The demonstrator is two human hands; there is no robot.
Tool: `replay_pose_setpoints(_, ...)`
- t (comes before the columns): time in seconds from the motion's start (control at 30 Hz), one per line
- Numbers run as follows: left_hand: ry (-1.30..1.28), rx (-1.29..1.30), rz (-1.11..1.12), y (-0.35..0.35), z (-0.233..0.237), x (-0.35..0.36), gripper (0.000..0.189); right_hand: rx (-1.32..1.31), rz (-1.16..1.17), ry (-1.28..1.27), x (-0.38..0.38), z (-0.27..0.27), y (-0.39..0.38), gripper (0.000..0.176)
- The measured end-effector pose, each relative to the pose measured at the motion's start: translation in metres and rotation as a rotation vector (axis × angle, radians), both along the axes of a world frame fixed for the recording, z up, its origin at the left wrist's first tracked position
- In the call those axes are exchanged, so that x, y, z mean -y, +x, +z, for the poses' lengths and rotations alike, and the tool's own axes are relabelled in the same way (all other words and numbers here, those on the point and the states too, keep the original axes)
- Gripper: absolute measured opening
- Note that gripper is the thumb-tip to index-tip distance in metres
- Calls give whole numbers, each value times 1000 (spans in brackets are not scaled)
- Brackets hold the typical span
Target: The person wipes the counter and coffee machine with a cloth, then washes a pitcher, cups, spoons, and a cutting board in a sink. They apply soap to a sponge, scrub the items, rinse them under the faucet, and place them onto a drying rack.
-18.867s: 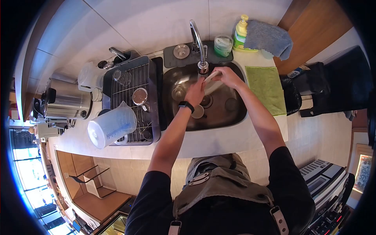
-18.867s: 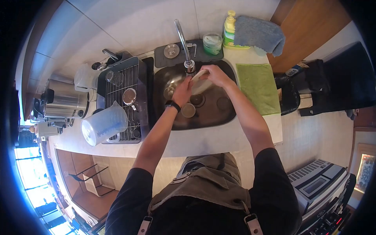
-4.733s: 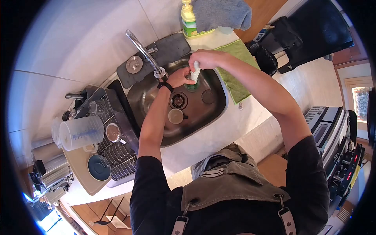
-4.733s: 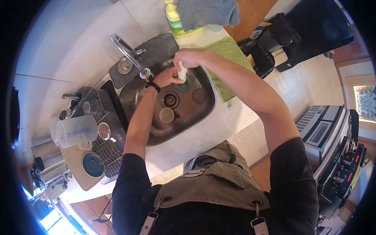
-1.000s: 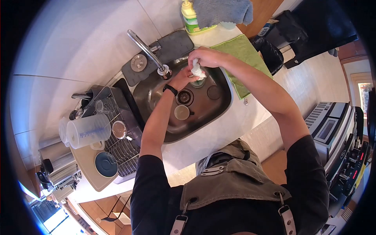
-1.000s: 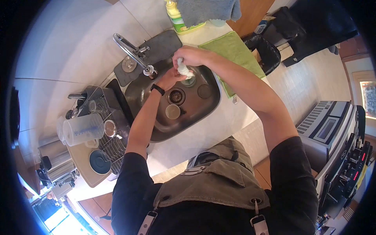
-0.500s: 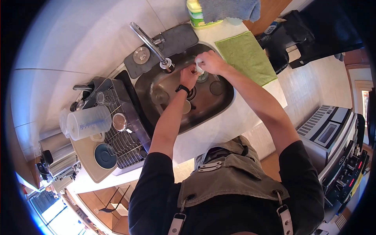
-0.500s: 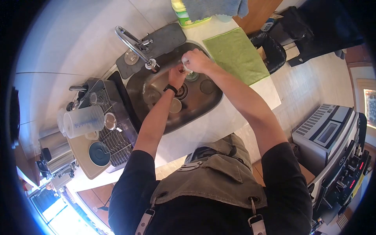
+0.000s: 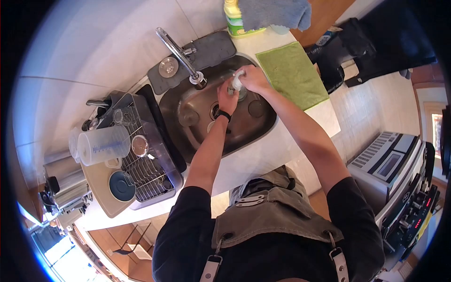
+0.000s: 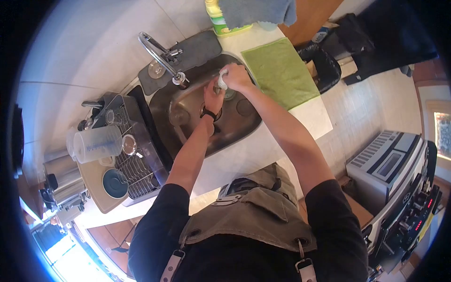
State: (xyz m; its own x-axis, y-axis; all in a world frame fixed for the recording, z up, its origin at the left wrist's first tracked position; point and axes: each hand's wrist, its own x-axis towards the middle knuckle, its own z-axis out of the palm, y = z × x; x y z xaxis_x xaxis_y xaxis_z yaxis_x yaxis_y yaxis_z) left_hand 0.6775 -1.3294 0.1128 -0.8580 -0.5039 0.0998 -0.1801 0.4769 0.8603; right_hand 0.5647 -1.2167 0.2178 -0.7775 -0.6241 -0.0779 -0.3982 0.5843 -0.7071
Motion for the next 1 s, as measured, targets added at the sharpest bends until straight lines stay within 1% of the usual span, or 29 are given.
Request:
replay_pose_setpoints(0.03,-25,-82,-52,3,6,1,67,-14,5,-13,-3,5,-1,28)
replay_pose_setpoints(0.07,-38,-43,-37,5,5,-1,74,-26,16,-26,-7,11,0,27)
replay_pose_setpoints(0.1,-51,-4,-21,5,-8,-3,82,-39,27,-39,-10,16,2,27)
replay_pose_setpoints(0.13,-63,33,-5,4,-21,-6,90,-17,-10,-104,-16,27,9,26)
replay_pose_setpoints(0.23,-203,360,-112,-3,-45,-12,99,13,-36,-136,-41,42,22,26)
replay_pose_setpoints(0.33,-244,360,-123,-10,-46,-10,96,93,-98,-165,-73,53,42,26)
replay_pose_setpoints(0.4,-268,363,-100,-16,-53,-8,94,224,-125,-55,-90,56,58,26)
replay_pose_setpoints(0.47,-319,363,-65,-13,-45,-10,91,245,-120,-154,-105,44,76,25)
replay_pose_setpoints(0.57,-255,306,6,-9,0,-18,90,285,-75,-211,-124,28,94,25)
replay_pose_setpoints(0.67,-230,253,110,-10,51,-25,90,281,12,-233,-137,36,107,25)
replay_pose_setpoints(0.77,-200,269,134,-12,116,-31,90,308,70,-235,-147,24,110,26)
replay_pose_setpoints(0.8,-230,237,129,-15,130,-30,91,340,84,-193,-148,28,109,27)
replay_pose_setpoints(0.9,-277,201,119,-29,176,-18,91,376,80,-208,-145,34,109,26)
replay_pose_setpoints(1.0,-350,184,153,-57,205,3,90,334,101,-329,-144,25,106,26)
